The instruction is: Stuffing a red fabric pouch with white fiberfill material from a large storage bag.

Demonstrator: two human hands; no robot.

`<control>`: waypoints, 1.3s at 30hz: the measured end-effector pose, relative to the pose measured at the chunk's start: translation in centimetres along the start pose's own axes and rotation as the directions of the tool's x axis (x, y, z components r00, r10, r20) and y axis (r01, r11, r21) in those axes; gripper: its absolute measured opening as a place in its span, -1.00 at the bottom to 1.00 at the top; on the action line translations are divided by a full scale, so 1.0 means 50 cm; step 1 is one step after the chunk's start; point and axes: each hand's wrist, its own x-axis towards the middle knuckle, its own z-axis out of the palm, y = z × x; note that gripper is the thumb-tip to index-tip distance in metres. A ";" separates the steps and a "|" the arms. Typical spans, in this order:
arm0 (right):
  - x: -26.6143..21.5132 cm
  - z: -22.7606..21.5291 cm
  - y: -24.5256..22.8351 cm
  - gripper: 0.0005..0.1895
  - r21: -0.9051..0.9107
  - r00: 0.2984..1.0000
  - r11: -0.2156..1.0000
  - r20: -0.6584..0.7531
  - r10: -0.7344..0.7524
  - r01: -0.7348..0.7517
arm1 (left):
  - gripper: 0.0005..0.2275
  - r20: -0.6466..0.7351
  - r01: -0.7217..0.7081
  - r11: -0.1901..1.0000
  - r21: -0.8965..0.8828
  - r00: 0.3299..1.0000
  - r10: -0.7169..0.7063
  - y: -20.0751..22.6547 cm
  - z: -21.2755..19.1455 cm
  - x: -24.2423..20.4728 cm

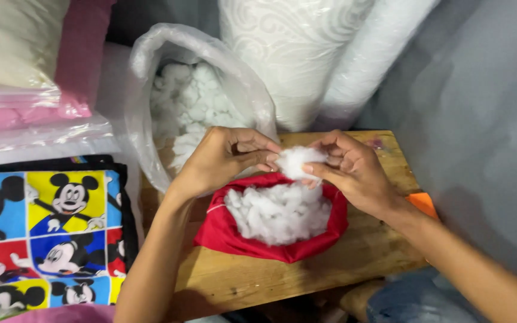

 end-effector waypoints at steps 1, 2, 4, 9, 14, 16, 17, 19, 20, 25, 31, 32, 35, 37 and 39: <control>-0.012 -0.004 -0.014 -0.66 -0.013 1.000 1.000 -0.020 -0.003 0.002 | -0.84 0.018 -0.014 1.000 -0.007 1.000 0.014 -0.006 0.007 0.005; -0.024 -0.007 -0.028 -0.72 0.005 0.998 1.000 -0.059 -0.015 0.015 | -0.85 -0.015 0.004 0.999 0.039 1.000 -0.003 -0.013 0.014 0.011; -0.042 -0.019 -0.032 -0.77 0.020 0.995 0.999 -0.098 -0.026 0.028 | -0.85 -0.049 0.022 0.996 0.082 0.999 -0.018 -0.012 0.026 0.012; -0.055 -0.039 0.010 -0.79 0.161 0.993 0.987 -0.116 0.015 0.004 | -0.52 -0.002 -0.056 0.993 0.104 0.998 0.057 0.029 0.035 -0.001; -0.049 -0.021 0.030 -0.75 0.089 0.997 0.994 -0.050 -0.052 0.056 | -0.61 -0.016 -0.070 0.979 0.191 0.997 0.074 0.009 0.086 0.005; -0.050 -0.007 0.029 -0.78 0.084 0.996 0.994 -0.051 -0.070 0.074 | -0.76 -0.068 -0.046 0.973 0.228 0.996 0.063 -0.009 0.100 0.012; -0.047 0.000 0.022 -0.80 0.083 0.994 0.992 -0.066 -0.087 0.092 | -0.80 -0.116 -0.052 0.972 0.230 0.990 0.080 -0.015 0.103 0.015; -0.040 -0.003 0.025 -0.81 0.087 0.992 0.990 -0.082 -0.100 0.107 | -0.83 -0.162 -0.052 0.971 0.235 0.982 0.092 -0.026 0.103 0.021; -0.036 -0.012 0.035 -0.82 0.080 0.990 0.990 -0.095 -0.106 0.114 | -0.84 -0.200 -0.052 0.976 0.211 0.975 0.095 -0.030 0.099 0.024; -0.019 -0.037 0.064 -0.89 0.043 0.983 0.988 -0.119 -0.141 0.147 | -0.87 -0.277 -0.046 0.978 0.204 0.955 0.103 -0.047 0.093 0.029; -0.028 -0.009 0.033 -0.34 0.217 0.997 0.974 -0.050 -0.062 0.072 | -0.85 -0.214 -0.061 0.983 0.170 0.972 0.097 -0.036 0.092 0.028; -0.027 -0.010 0.035 -0.38 0.192 0.994 0.977 -0.075 -0.082 0.095 | -0.86 -0.188 -0.067 0.985 0.159 0.977 0.097 -0.040 0.091 0.028; -0.029 -0.014 0.042 -0.60 0.150 0.985 0.981 -0.133 -0.107 0.127 | -0.86 -0.140 -0.081 0.991 0.111 0.985 0.096 -0.044 0.093 0.031; -0.030 -0.019 0.042 -0.78 0.134 0.980 0.982 -0.164 -0.112 0.135 | -0.86 -0.120 -0.087 0.993 0.075 0.988 0.096 -0.044 0.094 0.032; -0.030 -0.024 0.038 -0.81 0.110 0.981 0.983 -0.145 -0.133 0.149 | -0.85 -0.084 -0.061 0.994 -0.085 0.995 0.054 -0.045 0.092 0.032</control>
